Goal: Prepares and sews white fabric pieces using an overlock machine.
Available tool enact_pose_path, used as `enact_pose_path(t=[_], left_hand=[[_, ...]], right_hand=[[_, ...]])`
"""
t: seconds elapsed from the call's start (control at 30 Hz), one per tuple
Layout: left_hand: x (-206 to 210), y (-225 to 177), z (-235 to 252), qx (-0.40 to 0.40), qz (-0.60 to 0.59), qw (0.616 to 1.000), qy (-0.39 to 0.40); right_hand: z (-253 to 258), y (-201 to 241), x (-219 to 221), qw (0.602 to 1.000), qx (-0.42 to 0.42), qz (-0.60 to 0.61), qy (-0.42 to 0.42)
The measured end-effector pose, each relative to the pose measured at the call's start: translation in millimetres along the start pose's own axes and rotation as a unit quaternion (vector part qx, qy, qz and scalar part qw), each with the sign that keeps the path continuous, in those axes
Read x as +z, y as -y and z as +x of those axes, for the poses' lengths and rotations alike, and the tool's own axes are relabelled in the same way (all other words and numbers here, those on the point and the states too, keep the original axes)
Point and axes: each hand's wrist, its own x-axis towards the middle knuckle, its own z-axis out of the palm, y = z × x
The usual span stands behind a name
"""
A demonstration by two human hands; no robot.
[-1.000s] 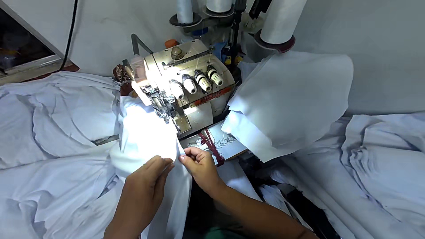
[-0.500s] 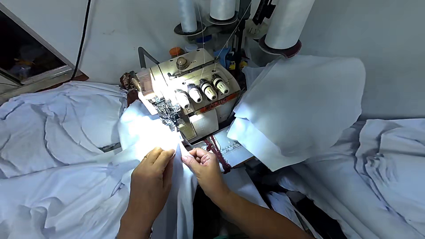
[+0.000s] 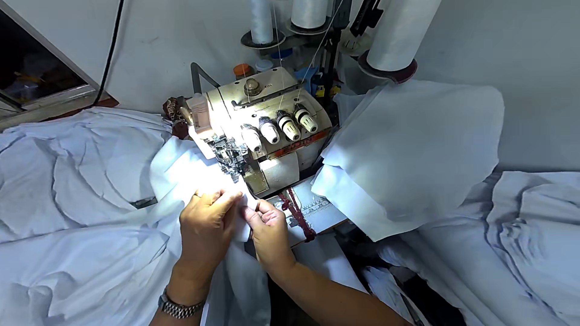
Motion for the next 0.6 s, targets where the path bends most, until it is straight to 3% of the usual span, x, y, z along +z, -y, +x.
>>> enact_pose_path(t=[0.17,0.27,0.37,0.47,0.6], left_hand=[[10,-18,-7,-0.026,0.077,0.997,0.015],[16,-21,-21,-0.058,0.095,0.993,0.034],[21,-13,-32,-0.057,0.084,0.995,0.012],[19,-3,-30,-0.057,0.05,0.997,0.006],[7,16,-14,-0.086,-0.012,0.996,0.032]], right_hand=[[1,-9,9,1.0,-0.006,0.025,-0.008],[5,-9,-2,0.996,0.022,-0.029,0.077],[13,-13,-19,0.97,0.027,-0.177,0.166],[17,-31,-33,0.943,-0.042,-0.267,0.192],[18,-45,-38,0.931,-0.127,-0.27,0.212]])
